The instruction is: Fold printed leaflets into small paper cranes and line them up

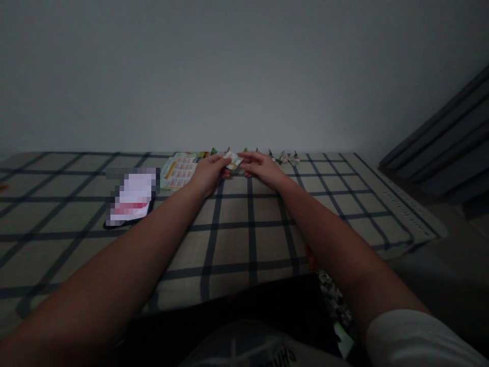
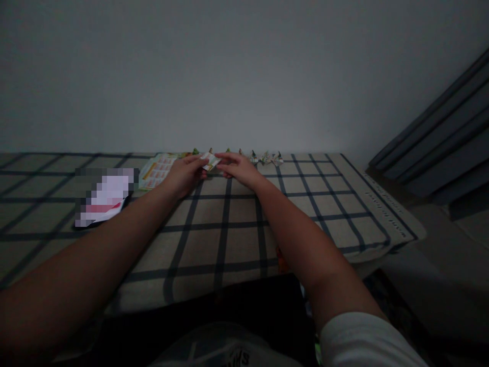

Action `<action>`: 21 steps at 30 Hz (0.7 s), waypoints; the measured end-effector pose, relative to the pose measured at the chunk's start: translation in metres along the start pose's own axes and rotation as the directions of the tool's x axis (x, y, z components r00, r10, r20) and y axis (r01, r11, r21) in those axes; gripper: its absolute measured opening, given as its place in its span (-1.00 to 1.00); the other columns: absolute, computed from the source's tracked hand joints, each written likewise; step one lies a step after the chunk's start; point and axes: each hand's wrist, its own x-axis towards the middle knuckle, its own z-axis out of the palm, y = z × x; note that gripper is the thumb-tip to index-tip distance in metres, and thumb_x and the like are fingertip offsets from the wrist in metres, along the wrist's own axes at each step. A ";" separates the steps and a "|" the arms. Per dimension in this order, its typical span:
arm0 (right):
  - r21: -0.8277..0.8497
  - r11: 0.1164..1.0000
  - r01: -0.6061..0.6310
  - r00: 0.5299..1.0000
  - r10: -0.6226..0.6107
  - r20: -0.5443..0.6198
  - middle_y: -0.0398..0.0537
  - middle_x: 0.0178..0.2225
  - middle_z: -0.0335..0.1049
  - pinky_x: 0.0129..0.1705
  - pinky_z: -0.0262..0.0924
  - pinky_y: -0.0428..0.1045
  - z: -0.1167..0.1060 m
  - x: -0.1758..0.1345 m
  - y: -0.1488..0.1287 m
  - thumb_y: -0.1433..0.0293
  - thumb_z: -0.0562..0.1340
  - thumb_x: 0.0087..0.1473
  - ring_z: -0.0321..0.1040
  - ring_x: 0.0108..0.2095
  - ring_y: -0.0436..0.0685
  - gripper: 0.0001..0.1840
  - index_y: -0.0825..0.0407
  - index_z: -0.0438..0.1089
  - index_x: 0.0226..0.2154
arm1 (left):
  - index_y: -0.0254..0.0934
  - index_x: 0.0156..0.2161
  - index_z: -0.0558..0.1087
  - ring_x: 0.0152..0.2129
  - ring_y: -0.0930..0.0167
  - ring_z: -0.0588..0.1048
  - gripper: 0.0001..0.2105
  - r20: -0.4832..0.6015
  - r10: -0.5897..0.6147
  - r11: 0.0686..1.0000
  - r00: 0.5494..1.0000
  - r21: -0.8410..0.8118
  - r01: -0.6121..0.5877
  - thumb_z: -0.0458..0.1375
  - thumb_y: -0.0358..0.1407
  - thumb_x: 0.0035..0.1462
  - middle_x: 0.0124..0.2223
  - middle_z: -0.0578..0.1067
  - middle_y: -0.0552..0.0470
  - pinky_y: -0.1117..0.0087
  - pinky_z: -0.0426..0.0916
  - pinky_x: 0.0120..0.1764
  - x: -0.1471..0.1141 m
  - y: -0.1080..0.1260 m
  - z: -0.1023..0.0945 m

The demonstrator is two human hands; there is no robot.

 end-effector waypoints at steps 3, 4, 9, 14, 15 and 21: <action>-0.059 0.998 -0.009 1.000 0.011 0.028 -0.05 -0.24 0.59 -0.35 0.36 -0.09 0.000 0.000 0.001 0.36 0.43 0.02 0.41 -0.42 -0.03 -0.64 0.03 0.58 -0.08 | -0.33 -0.03 0.58 -0.64 0.54 0.41 -0.60 0.015 -0.031 0.999 0.999 0.014 0.031 0.37 -0.39 -0.04 -0.42 0.54 0.07 0.50 0.40 -0.52 -0.004 0.002 0.001; -0.071 0.997 -0.004 1.000 0.006 0.025 -0.04 -0.24 0.60 -0.34 0.37 -0.09 0.000 0.000 0.001 0.36 0.43 0.03 0.42 -0.42 -0.03 -0.67 0.04 0.60 -0.10 | -0.32 0.01 0.57 -0.63 0.54 0.41 -0.57 0.016 -0.033 0.999 0.999 0.026 0.033 0.38 -0.38 -0.04 -0.42 0.54 0.07 0.49 0.42 -0.51 -0.005 0.002 0.002; -0.094 0.996 0.000 0.999 -0.004 -0.045 -0.06 -0.29 0.60 -0.32 0.35 -0.10 0.000 0.001 -0.001 0.33 0.41 0.08 0.38 -0.44 -0.05 -0.77 0.06 0.62 -0.18 | -0.34 -0.23 0.61 -0.56 0.54 0.44 -0.77 0.050 0.008 1.000 0.999 0.004 -0.009 0.37 -0.26 0.00 -0.30 0.58 -0.02 0.50 0.46 -0.50 -0.007 0.002 0.002; -0.128 0.992 0.014 0.995 -0.026 -0.097 -0.08 -0.35 0.58 -0.35 0.31 -0.09 -0.001 0.002 -0.003 0.25 0.39 0.14 0.37 -0.47 -0.04 -0.76 0.08 0.60 -0.22 | -0.32 -0.20 0.62 -0.49 0.48 0.48 -0.71 0.103 0.016 1.000 0.995 -0.021 -0.014 0.35 -0.18 0.00 -0.21 0.59 -0.06 0.49 0.46 -0.52 -0.009 0.004 0.004; -0.135 0.991 0.018 0.993 -0.033 -0.109 -0.09 -0.36 0.57 -0.35 0.30 -0.10 -0.002 0.002 -0.004 0.23 0.38 0.16 0.36 -0.47 -0.04 -0.75 0.08 0.59 -0.23 | -0.31 -0.18 0.63 -0.48 0.48 0.48 -0.70 0.102 0.014 1.000 0.995 -0.010 -0.013 0.35 -0.17 0.00 -0.20 0.60 -0.07 0.49 0.45 -0.52 -0.010 0.004 0.004; -0.126 0.992 0.028 0.983 -0.050 -0.175 -0.13 -0.43 0.50 -0.38 0.27 -0.12 -0.003 0.003 -0.005 0.17 0.35 0.20 0.33 -0.49 -0.07 -0.71 0.08 0.52 -0.31 | -0.30 -0.15 0.66 -0.46 0.50 0.47 -0.63 0.012 0.107 0.993 0.994 0.042 -0.107 0.45 -0.18 -0.09 -0.19 0.64 -0.08 0.51 0.40 -0.45 -0.007 0.000 0.002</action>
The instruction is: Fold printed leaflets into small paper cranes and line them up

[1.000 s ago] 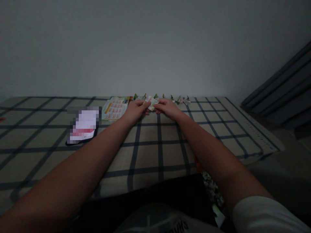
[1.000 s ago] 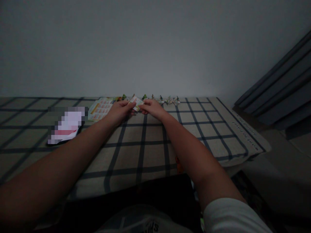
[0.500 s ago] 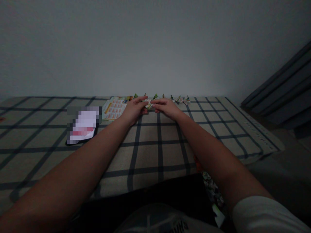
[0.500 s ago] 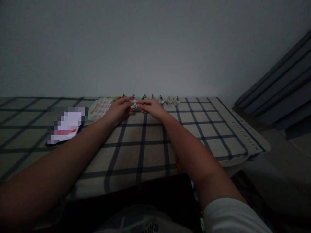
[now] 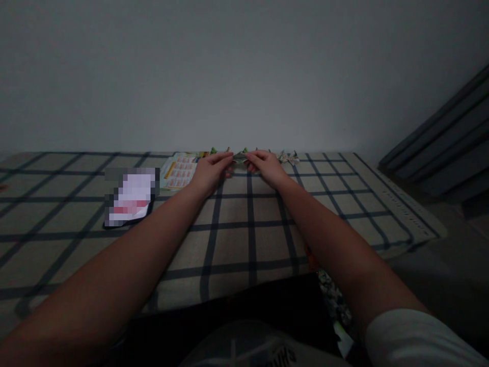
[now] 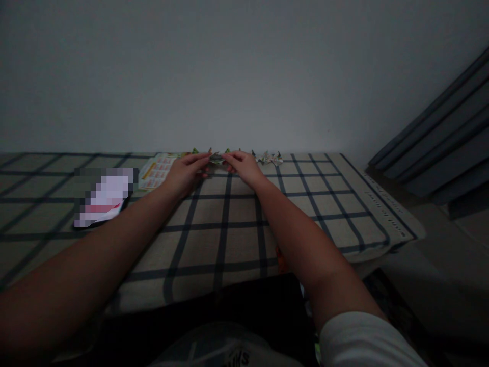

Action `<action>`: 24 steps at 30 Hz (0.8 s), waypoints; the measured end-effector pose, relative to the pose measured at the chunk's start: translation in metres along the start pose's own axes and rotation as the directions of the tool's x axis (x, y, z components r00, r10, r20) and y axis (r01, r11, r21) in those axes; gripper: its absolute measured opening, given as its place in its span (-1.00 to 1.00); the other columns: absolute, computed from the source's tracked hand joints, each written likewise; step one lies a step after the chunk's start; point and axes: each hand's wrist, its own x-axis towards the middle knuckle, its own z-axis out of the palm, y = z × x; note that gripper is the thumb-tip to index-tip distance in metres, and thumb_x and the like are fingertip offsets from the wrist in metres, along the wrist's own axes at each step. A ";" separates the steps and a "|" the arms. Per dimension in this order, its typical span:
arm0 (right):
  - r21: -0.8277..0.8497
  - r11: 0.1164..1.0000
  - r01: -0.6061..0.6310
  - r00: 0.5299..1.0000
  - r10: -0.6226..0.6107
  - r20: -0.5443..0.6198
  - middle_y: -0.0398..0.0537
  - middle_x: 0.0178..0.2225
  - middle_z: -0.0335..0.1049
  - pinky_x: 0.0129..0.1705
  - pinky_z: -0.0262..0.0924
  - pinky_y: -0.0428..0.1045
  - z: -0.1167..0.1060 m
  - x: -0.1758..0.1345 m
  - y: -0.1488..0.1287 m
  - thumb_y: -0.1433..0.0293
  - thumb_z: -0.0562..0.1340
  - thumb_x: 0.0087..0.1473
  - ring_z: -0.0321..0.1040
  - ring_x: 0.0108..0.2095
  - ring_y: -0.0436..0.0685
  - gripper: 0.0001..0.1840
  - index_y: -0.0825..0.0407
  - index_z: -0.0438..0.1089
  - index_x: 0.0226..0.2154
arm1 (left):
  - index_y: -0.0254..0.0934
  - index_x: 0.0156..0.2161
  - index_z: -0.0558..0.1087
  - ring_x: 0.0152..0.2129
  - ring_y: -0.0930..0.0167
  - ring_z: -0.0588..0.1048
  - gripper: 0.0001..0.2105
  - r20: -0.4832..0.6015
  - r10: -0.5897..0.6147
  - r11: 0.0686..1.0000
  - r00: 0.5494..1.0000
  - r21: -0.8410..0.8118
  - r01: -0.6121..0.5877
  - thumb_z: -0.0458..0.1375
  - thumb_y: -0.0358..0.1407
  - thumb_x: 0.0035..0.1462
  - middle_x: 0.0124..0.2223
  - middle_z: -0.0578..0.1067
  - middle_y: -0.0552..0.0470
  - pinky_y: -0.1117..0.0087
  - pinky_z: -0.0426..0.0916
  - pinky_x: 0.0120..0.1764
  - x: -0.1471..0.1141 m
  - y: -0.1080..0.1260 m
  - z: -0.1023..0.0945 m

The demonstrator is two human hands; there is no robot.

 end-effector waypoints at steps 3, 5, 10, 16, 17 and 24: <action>0.017 1.000 0.012 1.000 -0.012 -0.011 -0.14 -0.42 0.49 -0.40 0.28 -0.12 0.000 0.001 0.001 0.15 0.35 0.20 0.34 -0.49 -0.06 -0.71 0.06 0.52 -0.27 | -0.31 -0.21 0.69 -0.45 0.49 0.46 -0.61 0.000 0.027 1.000 1.000 0.008 -0.027 0.49 -0.12 -0.14 -0.25 0.64 -0.08 0.52 0.38 -0.44 0.002 -0.002 -0.001; 0.028 0.999 0.018 1.000 -0.018 -0.009 -0.14 -0.39 0.50 -0.39 0.31 -0.12 0.000 0.000 0.002 0.14 0.34 0.21 0.36 -0.48 -0.05 -0.70 0.03 0.53 -0.20 | -0.31 -0.24 0.69 -0.44 0.47 0.47 -0.58 0.003 0.035 0.999 0.999 0.013 -0.035 0.51 -0.06 -0.17 -0.27 0.64 -0.08 0.51 0.38 -0.44 0.003 -0.002 -0.001; 0.023 1.000 -0.021 1.000 0.020 0.007 -0.13 -0.38 0.50 -0.34 0.37 -0.09 0.001 -0.001 0.001 0.09 0.32 0.22 0.40 -0.43 -0.01 -0.63 0.01 0.53 -0.09 | -0.30 -0.25 0.69 -0.39 0.41 0.51 -0.51 0.009 0.076 0.993 0.997 0.091 -0.077 0.50 0.05 -0.18 -0.26 0.65 -0.09 0.45 0.42 -0.38 0.004 -0.005 -0.004; 0.020 0.999 -0.037 0.999 0.037 -0.008 -0.10 -0.40 0.48 -0.34 0.38 -0.09 0.001 -0.001 0.000 0.09 0.34 0.20 0.41 -0.41 0.01 -0.67 0.03 0.52 -0.21 | -0.30 -0.26 0.69 -0.43 0.43 0.49 -0.55 0.002 0.099 0.990 0.995 0.098 -0.099 0.47 0.05 -0.13 -0.32 0.63 -0.03 0.46 0.42 -0.37 0.006 -0.007 -0.005; 0.021 0.999 -0.032 0.999 0.032 -0.009 -0.10 -0.39 0.48 -0.33 0.38 -0.08 0.002 -0.001 0.000 0.10 0.34 0.20 0.41 -0.40 0.01 -0.68 0.03 0.52 -0.23 | -0.30 -0.28 0.68 -0.44 0.43 0.49 -0.57 -0.003 0.090 0.991 0.996 0.098 -0.090 0.47 0.03 -0.13 -0.33 0.63 -0.03 0.45 0.41 -0.36 0.006 -0.006 -0.005; 0.023 0.999 -0.026 0.999 0.026 -0.028 -0.11 -0.39 0.48 -0.36 0.36 -0.10 0.005 -0.002 -0.007 0.13 0.34 0.19 0.40 -0.40 0.00 -0.69 0.06 0.48 -0.33 | -0.30 -0.31 0.64 -0.47 0.43 0.49 -0.73 -0.049 0.134 0.972 0.990 0.199 -0.122 0.40 -0.11 0.00 -0.37 0.61 0.01 0.43 0.41 -0.34 0.003 -0.002 -0.003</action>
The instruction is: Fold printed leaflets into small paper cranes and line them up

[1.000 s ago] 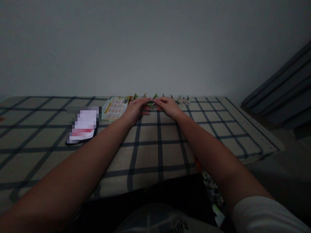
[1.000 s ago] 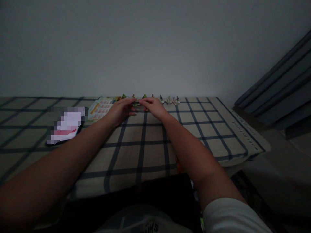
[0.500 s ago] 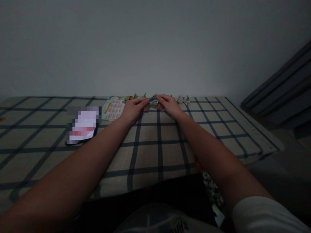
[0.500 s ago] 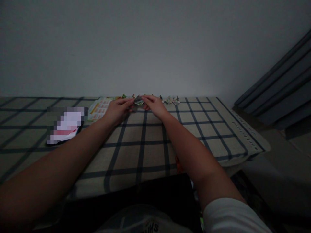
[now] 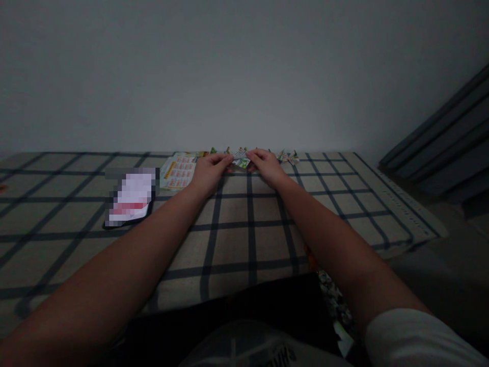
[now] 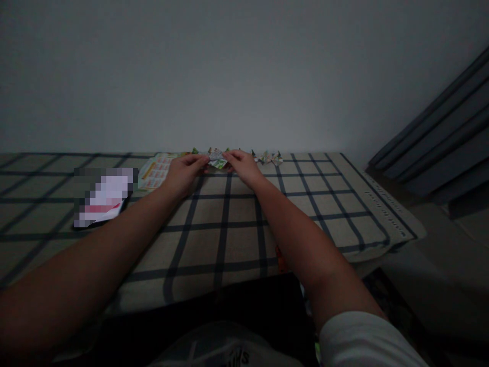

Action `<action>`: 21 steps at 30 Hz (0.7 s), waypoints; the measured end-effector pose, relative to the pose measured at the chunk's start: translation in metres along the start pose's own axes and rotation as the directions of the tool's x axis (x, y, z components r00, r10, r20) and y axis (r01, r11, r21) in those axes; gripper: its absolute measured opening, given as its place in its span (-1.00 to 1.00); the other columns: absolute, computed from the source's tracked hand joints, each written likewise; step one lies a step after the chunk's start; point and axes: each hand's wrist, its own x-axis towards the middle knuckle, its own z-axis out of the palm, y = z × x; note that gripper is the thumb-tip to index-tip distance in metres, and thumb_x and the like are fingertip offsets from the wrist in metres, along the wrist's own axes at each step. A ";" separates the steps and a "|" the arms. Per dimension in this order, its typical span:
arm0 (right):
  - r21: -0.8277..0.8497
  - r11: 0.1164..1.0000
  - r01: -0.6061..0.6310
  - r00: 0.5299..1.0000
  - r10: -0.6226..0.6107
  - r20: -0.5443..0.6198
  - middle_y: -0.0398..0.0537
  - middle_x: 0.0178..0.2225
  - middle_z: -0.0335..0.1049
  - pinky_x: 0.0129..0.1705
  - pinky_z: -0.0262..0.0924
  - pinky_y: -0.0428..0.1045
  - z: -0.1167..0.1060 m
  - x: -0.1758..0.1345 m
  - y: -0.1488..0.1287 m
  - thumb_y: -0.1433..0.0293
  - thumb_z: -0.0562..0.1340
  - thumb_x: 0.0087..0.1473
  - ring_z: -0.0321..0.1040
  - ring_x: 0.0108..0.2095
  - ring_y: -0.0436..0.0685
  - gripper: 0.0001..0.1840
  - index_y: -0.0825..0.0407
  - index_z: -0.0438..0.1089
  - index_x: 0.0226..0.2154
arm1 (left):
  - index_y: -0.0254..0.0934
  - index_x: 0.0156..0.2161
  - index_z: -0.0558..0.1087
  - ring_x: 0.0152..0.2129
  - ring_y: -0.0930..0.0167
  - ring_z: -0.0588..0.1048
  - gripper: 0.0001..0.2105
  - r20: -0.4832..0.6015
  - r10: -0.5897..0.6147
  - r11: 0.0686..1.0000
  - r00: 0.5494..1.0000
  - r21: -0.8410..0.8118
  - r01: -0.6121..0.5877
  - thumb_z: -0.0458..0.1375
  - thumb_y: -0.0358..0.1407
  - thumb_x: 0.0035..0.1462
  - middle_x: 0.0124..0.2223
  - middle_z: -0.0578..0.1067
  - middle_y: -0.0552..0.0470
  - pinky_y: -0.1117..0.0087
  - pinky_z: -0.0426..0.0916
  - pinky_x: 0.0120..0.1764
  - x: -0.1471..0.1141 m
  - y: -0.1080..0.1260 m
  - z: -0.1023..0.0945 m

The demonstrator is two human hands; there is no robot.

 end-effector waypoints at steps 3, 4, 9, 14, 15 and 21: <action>0.001 1.000 -0.002 1.000 0.002 0.000 -0.10 -0.38 0.50 -0.35 0.36 -0.11 -0.001 0.000 0.000 0.12 0.36 0.16 0.40 -0.39 0.01 -0.69 0.05 0.50 -0.35 | -0.30 -0.35 0.62 -0.48 0.43 0.49 -0.80 -0.005 0.001 0.999 1.000 0.033 -0.001 0.37 -0.18 0.02 -0.40 0.59 0.03 0.43 0.43 -0.33 -0.002 0.005 0.000; 0.005 1.000 -0.001 1.000 0.001 0.002 -0.10 -0.37 0.50 -0.34 0.37 -0.10 -0.001 0.000 0.001 0.14 0.37 0.15 0.40 -0.39 0.01 -0.70 0.05 0.51 -0.36 | -0.30 -0.36 0.61 -0.48 0.43 0.49 -0.82 -0.002 -0.004 0.999 1.000 0.036 0.004 0.36 -0.20 0.02 -0.41 0.58 0.03 0.42 0.44 -0.32 -0.003 0.005 0.000; 0.016 1.000 0.003 0.999 -0.003 0.043 -0.09 -0.35 0.54 -0.27 0.38 -0.07 -0.005 0.001 0.008 0.22 0.39 0.11 0.40 -0.39 0.00 -0.77 0.07 0.57 -0.34 | -0.32 -0.22 0.60 -0.33 0.38 0.55 -0.71 0.038 -0.054 0.991 0.998 -0.119 0.058 0.41 -0.20 -0.05 -0.24 0.62 -0.05 0.37 0.50 -0.27 -0.001 0.000 0.002; 0.002 1.000 0.030 0.994 -0.030 0.105 -0.09 -0.37 0.53 -0.24 0.37 -0.07 -0.004 0.001 0.011 0.22 0.38 0.10 0.41 -0.36 0.00 -0.77 0.07 0.58 -0.37 | -0.35 -0.12 0.64 -0.21 0.29 0.59 -0.49 0.126 -0.072 0.984 0.989 -0.150 0.091 0.51 -0.07 -0.14 -0.09 0.64 -0.19 0.32 0.51 -0.18 -0.002 -0.002 0.003; 0.018 0.999 0.027 0.994 -0.029 0.107 -0.09 -0.34 0.55 -0.24 0.38 -0.07 -0.003 0.001 0.010 0.23 0.39 0.08 0.42 -0.34 0.00 -0.78 0.07 0.59 -0.34 | -0.35 -0.13 0.65 -0.20 0.29 0.59 -0.49 0.126 -0.061 0.987 0.990 -0.143 0.079 0.52 -0.06 -0.16 -0.10 0.65 -0.19 0.32 0.51 -0.15 -0.002 -0.002 0.002; 0.075 0.997 0.000 0.996 -0.007 0.091 0.02 -0.05 0.58 -0.26 0.42 -0.08 -0.002 -0.002 0.008 0.27 0.42 0.06 0.47 -0.15 0.07 -0.65 0.04 0.59 -0.09 | -0.32 -0.16 0.64 -0.23 0.37 0.59 -0.50 0.140 -0.026 0.971 0.990 -0.230 0.058 0.56 -0.13 -0.23 -0.15 0.66 -0.12 0.32 0.45 -0.03 -0.001 -0.003 0.002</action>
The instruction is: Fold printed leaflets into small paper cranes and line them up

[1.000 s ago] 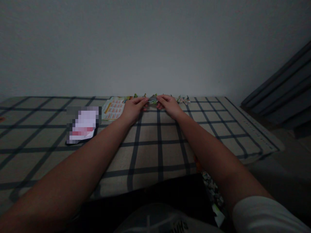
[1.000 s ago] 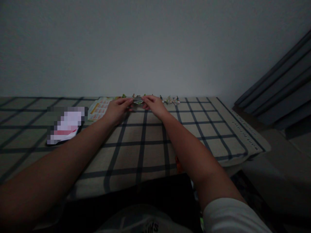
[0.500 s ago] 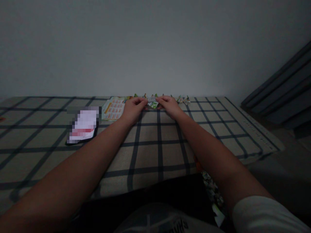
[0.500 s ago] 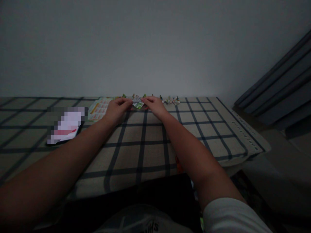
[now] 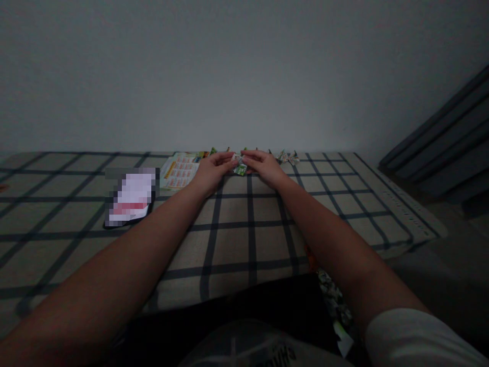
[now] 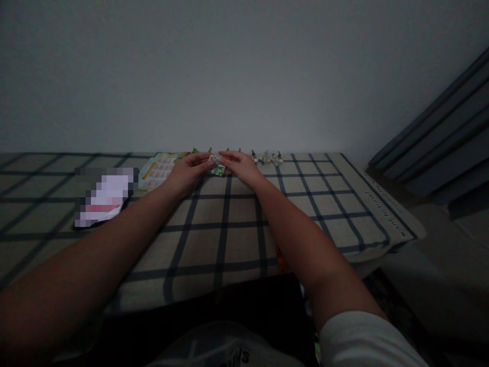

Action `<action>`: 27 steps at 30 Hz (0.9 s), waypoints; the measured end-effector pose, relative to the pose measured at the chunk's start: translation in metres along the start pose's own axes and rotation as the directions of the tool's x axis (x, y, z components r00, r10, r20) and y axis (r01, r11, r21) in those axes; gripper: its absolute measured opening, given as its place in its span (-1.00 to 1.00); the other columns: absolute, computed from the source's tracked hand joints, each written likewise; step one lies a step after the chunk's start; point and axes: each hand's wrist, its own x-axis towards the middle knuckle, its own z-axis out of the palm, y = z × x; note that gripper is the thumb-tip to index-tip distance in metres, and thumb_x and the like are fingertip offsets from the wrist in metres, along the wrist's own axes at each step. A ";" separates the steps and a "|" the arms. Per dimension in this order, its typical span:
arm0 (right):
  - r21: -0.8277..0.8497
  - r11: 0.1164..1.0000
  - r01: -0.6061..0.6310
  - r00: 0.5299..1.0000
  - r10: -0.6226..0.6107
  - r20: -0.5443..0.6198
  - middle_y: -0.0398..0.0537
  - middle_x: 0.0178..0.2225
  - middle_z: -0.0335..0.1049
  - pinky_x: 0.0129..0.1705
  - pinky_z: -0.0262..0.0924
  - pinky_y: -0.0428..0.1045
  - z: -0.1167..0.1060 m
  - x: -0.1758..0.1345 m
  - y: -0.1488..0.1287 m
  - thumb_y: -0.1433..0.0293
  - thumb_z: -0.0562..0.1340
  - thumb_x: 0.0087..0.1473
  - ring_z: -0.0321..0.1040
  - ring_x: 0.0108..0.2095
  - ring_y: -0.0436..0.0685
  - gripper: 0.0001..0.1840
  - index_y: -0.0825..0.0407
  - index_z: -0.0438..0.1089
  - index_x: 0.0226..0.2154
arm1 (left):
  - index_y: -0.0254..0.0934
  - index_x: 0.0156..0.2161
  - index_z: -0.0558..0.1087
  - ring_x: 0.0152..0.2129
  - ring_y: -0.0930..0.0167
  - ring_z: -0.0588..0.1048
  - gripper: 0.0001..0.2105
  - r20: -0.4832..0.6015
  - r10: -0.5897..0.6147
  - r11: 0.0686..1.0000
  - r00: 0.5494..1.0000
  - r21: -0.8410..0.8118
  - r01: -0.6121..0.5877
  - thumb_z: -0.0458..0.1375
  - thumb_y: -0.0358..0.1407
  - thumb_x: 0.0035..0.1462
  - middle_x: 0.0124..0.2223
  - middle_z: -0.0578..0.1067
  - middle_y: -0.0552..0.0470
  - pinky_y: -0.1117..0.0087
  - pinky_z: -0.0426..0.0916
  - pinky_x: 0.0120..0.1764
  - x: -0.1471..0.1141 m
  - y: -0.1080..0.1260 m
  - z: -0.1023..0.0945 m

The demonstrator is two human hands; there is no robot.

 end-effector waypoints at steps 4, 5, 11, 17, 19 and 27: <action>-0.078 0.997 -0.012 1.000 0.012 0.004 0.02 -0.12 0.61 -0.24 0.41 -0.08 -0.001 0.000 0.000 0.25 0.40 0.10 0.47 -0.18 0.05 -0.74 0.05 0.62 -0.19 | -0.32 -0.19 0.61 -0.25 0.37 0.58 -0.52 -0.001 -0.010 1.000 1.000 0.006 0.010 0.56 -0.14 -0.24 -0.18 0.65 -0.10 0.31 0.45 -0.05 0.002 -0.003 -0.001; -0.089 0.996 -0.010 1.000 0.010 0.001 0.01 -0.15 0.62 -0.24 0.40 -0.09 -0.001 0.000 0.000 0.25 0.40 0.11 0.47 -0.20 0.05 -0.76 0.05 0.62 -0.22 | -0.32 -0.20 0.61 -0.25 0.36 0.58 -0.52 -0.005 -0.016 1.000 1.000 0.017 0.016 0.56 -0.14 -0.25 -0.19 0.64 -0.10 0.31 0.45 -0.06 0.002 -0.003 -0.001; -0.093 0.995 -0.026 1.000 0.027 0.010 -0.02 -0.19 0.63 -0.21 0.39 -0.07 -0.002 0.001 0.000 0.33 0.38 0.13 0.47 -0.24 0.04 -0.85 0.05 0.63 -0.26 | -0.32 -0.27 0.59 -0.35 0.41 0.54 -0.57 -0.025 -0.033 0.999 0.999 0.028 0.033 0.55 -0.15 -0.26 -0.29 0.62 -0.03 0.35 0.43 -0.15 0.002 -0.004 -0.001; -0.112 0.994 -0.006 1.000 0.008 0.015 -0.02 -0.20 0.62 -0.24 0.35 -0.07 -0.001 0.000 -0.003 0.34 0.38 0.11 0.44 -0.26 0.04 -0.84 0.05 0.63 -0.25 | -0.32 -0.32 0.59 -0.46 0.45 0.49 -0.65 -0.037 -0.006 0.997 0.999 0.080 0.009 0.51 -0.16 -0.18 -0.37 0.59 0.01 0.39 0.41 -0.29 0.003 -0.005 -0.002; -0.109 0.994 -0.004 1.000 0.005 0.012 -0.02 -0.18 0.61 -0.25 0.34 -0.07 -0.001 -0.001 -0.004 0.29 0.38 0.12 0.44 -0.24 0.04 -0.81 0.04 0.62 -0.23 | -0.31 -0.29 0.59 -0.43 0.44 0.51 -0.65 -0.057 0.007 0.998 0.998 0.064 -0.003 0.51 -0.16 -0.17 -0.35 0.60 0.00 0.39 0.42 -0.27 0.004 -0.006 -0.002; -0.203 0.979 0.029 1.000 -0.028 0.010 -0.11 -0.45 0.42 -0.30 0.20 -0.04 -0.002 0.000 -0.002 0.10 0.34 0.11 0.28 -0.40 0.02 -0.65 0.08 0.52 -0.42 | -0.32 -0.30 0.55 -0.43 0.46 0.48 -0.67 -0.045 -0.048 0.999 0.998 0.009 0.049 0.48 -0.22 -0.17 -0.34 0.58 0.02 0.41 0.38 -0.27 0.004 -0.004 0.000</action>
